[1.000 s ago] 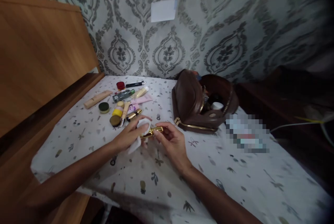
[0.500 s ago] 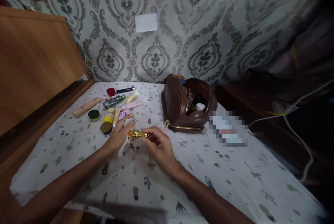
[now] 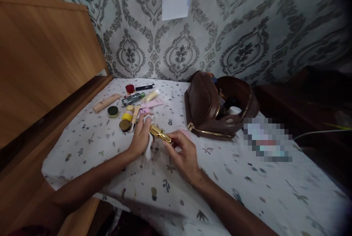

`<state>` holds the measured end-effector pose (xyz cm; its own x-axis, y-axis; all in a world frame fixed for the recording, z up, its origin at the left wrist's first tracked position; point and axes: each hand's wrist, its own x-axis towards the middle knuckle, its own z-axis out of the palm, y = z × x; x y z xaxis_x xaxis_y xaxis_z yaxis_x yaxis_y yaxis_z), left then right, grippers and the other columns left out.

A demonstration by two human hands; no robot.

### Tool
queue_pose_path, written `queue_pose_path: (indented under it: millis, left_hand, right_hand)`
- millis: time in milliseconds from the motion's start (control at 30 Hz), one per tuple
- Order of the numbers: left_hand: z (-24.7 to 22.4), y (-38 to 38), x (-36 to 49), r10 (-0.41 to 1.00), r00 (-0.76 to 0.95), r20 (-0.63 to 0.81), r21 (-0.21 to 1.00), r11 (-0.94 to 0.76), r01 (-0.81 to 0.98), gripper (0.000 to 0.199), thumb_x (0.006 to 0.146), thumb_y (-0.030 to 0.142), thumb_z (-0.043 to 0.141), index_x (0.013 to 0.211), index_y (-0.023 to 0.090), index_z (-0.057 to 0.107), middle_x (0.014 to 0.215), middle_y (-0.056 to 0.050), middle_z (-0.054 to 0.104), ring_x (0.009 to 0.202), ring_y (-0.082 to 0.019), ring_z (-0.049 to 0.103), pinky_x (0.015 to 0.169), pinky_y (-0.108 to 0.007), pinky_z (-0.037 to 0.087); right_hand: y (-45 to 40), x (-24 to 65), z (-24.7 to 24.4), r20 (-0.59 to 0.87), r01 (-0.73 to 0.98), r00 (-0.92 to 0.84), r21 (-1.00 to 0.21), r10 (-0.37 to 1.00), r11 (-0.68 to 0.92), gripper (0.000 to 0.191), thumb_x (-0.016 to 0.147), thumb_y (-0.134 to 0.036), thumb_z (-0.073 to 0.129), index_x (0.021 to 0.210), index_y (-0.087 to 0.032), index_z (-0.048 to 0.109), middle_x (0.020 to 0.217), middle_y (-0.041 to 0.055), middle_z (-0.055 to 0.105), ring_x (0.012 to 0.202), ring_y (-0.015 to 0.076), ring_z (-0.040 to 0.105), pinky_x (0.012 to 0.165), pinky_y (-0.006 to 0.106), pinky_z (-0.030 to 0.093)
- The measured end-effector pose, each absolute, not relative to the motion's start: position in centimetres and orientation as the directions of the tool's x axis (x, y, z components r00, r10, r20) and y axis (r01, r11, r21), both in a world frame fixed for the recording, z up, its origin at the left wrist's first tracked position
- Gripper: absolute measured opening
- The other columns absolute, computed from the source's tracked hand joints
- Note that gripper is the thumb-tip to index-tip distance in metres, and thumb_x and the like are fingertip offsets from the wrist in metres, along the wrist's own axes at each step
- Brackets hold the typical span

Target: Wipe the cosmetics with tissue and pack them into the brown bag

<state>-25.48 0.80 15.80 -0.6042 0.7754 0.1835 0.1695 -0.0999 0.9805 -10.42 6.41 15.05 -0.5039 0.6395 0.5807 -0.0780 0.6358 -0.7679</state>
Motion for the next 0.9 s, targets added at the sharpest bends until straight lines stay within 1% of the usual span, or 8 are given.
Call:
queue_pose_path:
  millis: [67,167,300,400,533,633,800,900]
  left_hand:
    - [15.6,0.4,-25.7,0.774,-0.534,0.341,0.912,-0.136,0.387,0.038,0.100,0.049,0.040,0.124,0.021,0.049,0.098,-0.004,0.062,0.082,-0.016,0.061,0.077,-0.029,0.051]
    - [15.2,-0.1,-26.1,0.790,-0.329,0.518,0.744,-0.226,0.629,0.043,0.099,0.044,0.046,0.133,0.019,0.042,0.124,-0.012,0.058,0.111,-0.023,0.057,0.097,-0.037,0.046]
    - [14.4,-0.1,-26.6,0.811,0.000,0.585,0.534,-0.385,0.753,0.055,0.092,0.038,0.060,0.139,0.020,0.038,0.124,-0.013,0.057,0.118,-0.027,0.055,0.100,-0.041,0.046]
    - [14.1,0.0,-26.8,0.785,0.033,0.619,0.479,-0.410,0.776,0.048,0.094,0.028,0.058,0.137,0.021,0.039,0.121,-0.011,0.060,0.115,-0.025,0.058,0.098,-0.038,0.048]
    - [14.7,-0.3,-27.1,0.816,0.008,0.578,0.544,-0.392,0.742,0.039,0.093,0.029,0.059,0.128,0.021,0.045,0.119,-0.009,0.063,0.108,-0.023,0.063,0.093,-0.034,0.050]
    - [15.6,-0.9,-27.2,0.892,-0.016,0.451,0.670,-0.327,0.666,0.035,0.091,0.035,0.061,0.120,0.020,0.048,0.103,-0.005,0.066,0.088,-0.020,0.065,0.079,-0.030,0.052]
    - [16.3,-1.2,-26.4,0.976,-0.039,0.212,0.925,-0.188,0.330,0.041,0.089,0.045,0.063,0.117,0.021,0.045,0.075,0.004,0.058,0.057,-0.012,0.054,0.053,-0.023,0.045]
    - [16.1,-1.1,-25.7,0.979,-0.104,0.173,0.978,-0.158,0.139,0.045,0.086,0.049,0.066,0.113,0.022,0.041,0.066,0.006,0.054,0.050,-0.011,0.050,0.047,-0.021,0.043]
  right_hand:
    - [6.4,-10.5,15.1,0.532,-0.062,-0.494,-0.810,0.688,0.583,0.008,0.087,-0.028,0.064,0.085,-0.020,0.063,0.072,-0.0002,0.063,0.061,0.0129,0.057,0.056,0.024,0.046]
    - [6.5,-10.6,15.4,0.411,-0.081,-0.498,-0.899,0.763,0.431,0.015,0.086,-0.033,0.066,0.080,-0.020,0.061,0.067,-0.0015,0.060,0.058,0.0128,0.056,0.054,0.024,0.045]
    - [6.9,-10.7,15.8,0.242,-0.156,-0.538,-0.970,0.808,0.186,0.029,0.086,-0.045,0.066,0.075,-0.020,0.056,0.059,-0.0035,0.056,0.049,0.0109,0.051,0.047,0.023,0.041]
    - [7.1,-10.7,16.0,0.222,-0.186,-0.549,-0.972,0.806,0.141,0.034,0.087,-0.051,0.064,0.075,-0.020,0.056,0.055,-0.0042,0.055,0.048,0.0103,0.049,0.047,0.022,0.040]
    - [7.1,-10.5,15.9,0.283,-0.199,-0.555,-0.958,0.782,0.205,0.032,0.089,-0.049,0.063,0.077,-0.020,0.058,0.057,-0.0038,0.055,0.049,0.0102,0.049,0.048,0.023,0.040]
    - [7.1,-10.2,16.0,0.351,-0.185,-0.572,-0.936,0.742,0.300,0.025,0.092,-0.044,0.061,0.086,-0.020,0.061,0.064,-0.0027,0.058,0.054,0.0109,0.051,0.052,0.023,0.043]
    - [7.2,-9.8,16.1,0.406,-0.207,-0.601,-0.911,0.688,0.356,0.025,0.094,-0.041,0.058,0.109,-0.022,0.063,0.083,0.0015,0.064,0.067,0.0129,0.058,0.059,0.025,0.048]
    - [7.1,-10.0,16.1,0.385,-0.245,-0.579,-0.923,0.719,0.297,0.037,0.089,-0.041,0.066,0.120,-0.024,0.059,0.092,0.0025,0.065,0.076,0.0148,0.061,0.065,0.026,0.051]
